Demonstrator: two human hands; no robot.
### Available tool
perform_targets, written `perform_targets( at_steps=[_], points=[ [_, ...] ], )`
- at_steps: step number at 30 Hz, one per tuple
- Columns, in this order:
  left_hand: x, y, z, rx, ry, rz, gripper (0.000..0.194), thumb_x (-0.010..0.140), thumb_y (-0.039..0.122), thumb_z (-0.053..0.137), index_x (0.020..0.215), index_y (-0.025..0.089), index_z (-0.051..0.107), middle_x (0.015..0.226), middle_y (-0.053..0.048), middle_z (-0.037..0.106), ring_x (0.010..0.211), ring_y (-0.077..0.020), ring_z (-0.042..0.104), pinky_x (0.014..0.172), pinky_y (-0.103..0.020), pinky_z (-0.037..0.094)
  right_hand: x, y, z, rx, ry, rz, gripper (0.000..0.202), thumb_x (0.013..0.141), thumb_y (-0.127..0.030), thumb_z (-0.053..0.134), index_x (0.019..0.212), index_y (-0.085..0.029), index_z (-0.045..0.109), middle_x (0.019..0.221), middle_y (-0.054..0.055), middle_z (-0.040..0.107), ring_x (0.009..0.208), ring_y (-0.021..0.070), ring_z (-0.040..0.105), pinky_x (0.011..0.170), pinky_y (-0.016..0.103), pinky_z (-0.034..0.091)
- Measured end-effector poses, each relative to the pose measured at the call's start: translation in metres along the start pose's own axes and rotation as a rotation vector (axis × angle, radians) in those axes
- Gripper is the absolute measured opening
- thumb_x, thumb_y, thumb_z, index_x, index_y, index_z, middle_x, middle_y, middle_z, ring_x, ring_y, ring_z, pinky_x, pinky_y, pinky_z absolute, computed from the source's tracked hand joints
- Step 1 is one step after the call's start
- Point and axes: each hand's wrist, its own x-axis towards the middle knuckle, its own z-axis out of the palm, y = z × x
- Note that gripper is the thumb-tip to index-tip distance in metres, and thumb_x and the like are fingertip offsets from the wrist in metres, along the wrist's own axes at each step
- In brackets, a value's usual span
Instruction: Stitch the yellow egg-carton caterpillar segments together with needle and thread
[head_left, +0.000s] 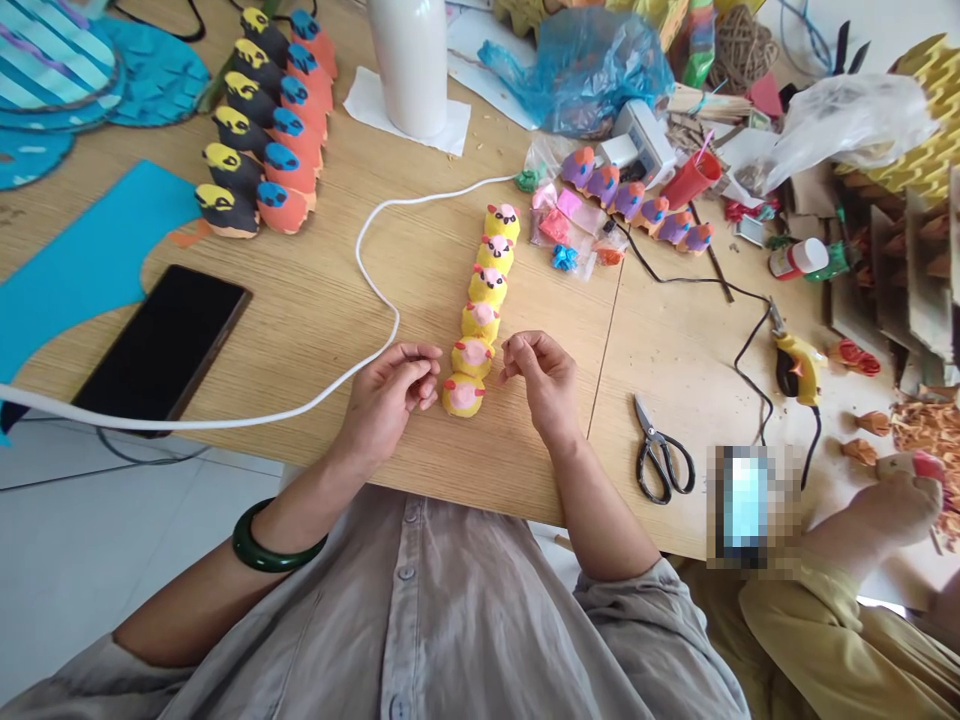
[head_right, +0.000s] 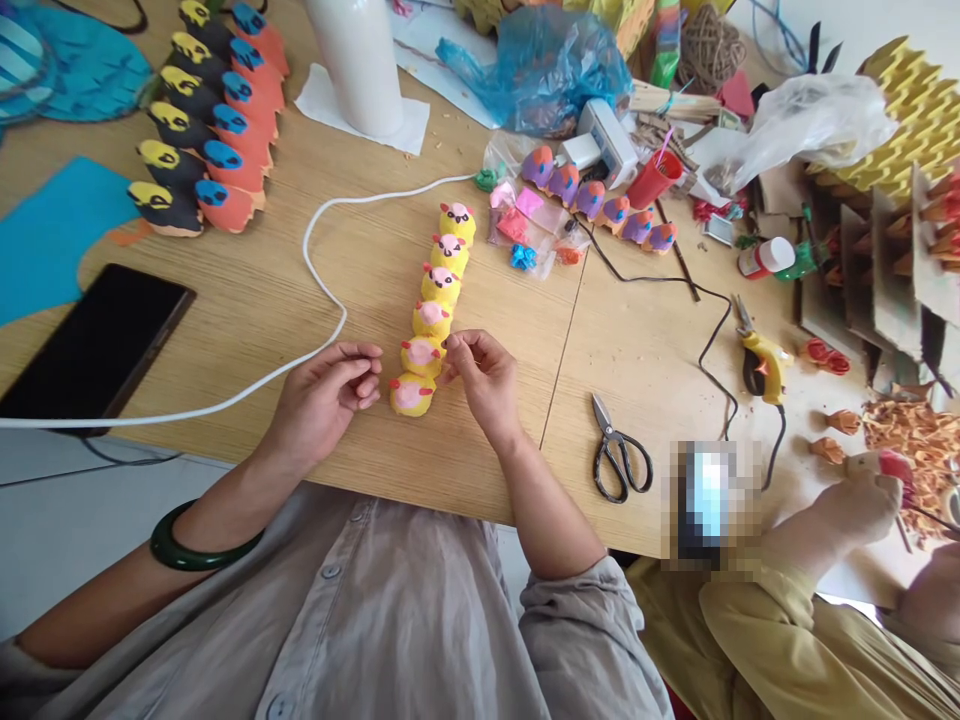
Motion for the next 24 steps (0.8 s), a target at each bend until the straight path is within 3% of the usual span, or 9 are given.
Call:
perform_targets(
  at_steps=[4, 9, 13, 16, 18, 24],
  points=[
    [-0.004, 0.002, 0.005, 0.010, -0.053, 0.038, 0.010, 0.073, 0.024, 0.071, 0.082, 0.019, 0.073, 0.080, -0.002, 0.064, 0.059, -0.0077, 0.051, 0.051, -0.022, 0.042, 0.001, 0.000, 0.000, 0.045, -0.015, 0.056, 0.041, 0.081, -0.060, 0.084, 0.083, -0.022, 0.069, 0.073, -0.004, 0.064, 0.061, 0.0094, 0.058, 0.058, 0.025, 0.057],
    [-0.010, 0.005, 0.013, 0.089, -0.144, 0.090, 0.012, 0.081, 0.026, 0.079, 0.088, 0.018, 0.075, 0.066, 0.003, 0.057, 0.055, -0.0070, 0.048, 0.051, -0.021, 0.041, 0.000, -0.002, 0.000, 0.133, -0.056, 0.128, 0.040, 0.078, -0.057, 0.087, 0.079, -0.022, 0.070, 0.065, -0.006, 0.061, 0.057, 0.0088, 0.056, 0.056, 0.024, 0.055],
    [-0.011, 0.004, 0.020, 0.155, -0.170, 0.197, 0.019, 0.087, 0.030, 0.081, 0.103, 0.019, 0.078, 0.083, 0.000, 0.069, 0.058, -0.0063, 0.053, 0.055, -0.021, 0.047, -0.002, -0.005, 0.001, 0.172, -0.089, 0.176, 0.041, 0.074, -0.058, 0.090, 0.075, -0.021, 0.071, 0.063, -0.006, 0.061, 0.053, 0.0081, 0.054, 0.053, 0.023, 0.054],
    [-0.008, 0.002, 0.023, 0.238, -0.156, 0.306, 0.025, 0.087, 0.030, 0.082, 0.110, 0.021, 0.079, 0.095, -0.004, 0.072, 0.075, -0.0119, 0.067, 0.065, -0.023, 0.056, -0.004, -0.006, 0.003, 0.150, -0.109, 0.190, 0.044, 0.073, -0.060, 0.090, 0.071, -0.021, 0.069, 0.063, -0.005, 0.064, 0.052, 0.0082, 0.056, 0.053, 0.023, 0.055],
    [-0.006, 0.002, 0.025, 0.324, -0.154, 0.408, 0.024, 0.085, 0.030, 0.083, 0.108, 0.022, 0.081, 0.098, -0.005, 0.072, 0.088, -0.0160, 0.070, 0.073, -0.025, 0.059, -0.005, -0.008, 0.005, 0.130, -0.126, 0.190, 0.045, 0.074, -0.061, 0.089, 0.071, -0.021, 0.069, 0.063, -0.005, 0.065, 0.052, 0.0084, 0.058, 0.053, 0.023, 0.056],
    [-0.004, 0.001, 0.026, 0.491, -0.126, 0.594, 0.007, 0.090, 0.027, 0.079, 0.093, 0.024, 0.084, 0.093, -0.004, 0.078, 0.088, -0.0170, 0.072, 0.077, -0.027, 0.059, -0.007, -0.009, 0.007, 0.088, -0.172, 0.181, 0.048, 0.078, -0.063, 0.086, 0.067, -0.020, 0.068, 0.060, -0.004, 0.065, 0.051, 0.0085, 0.058, 0.052, 0.022, 0.055]
  ],
)
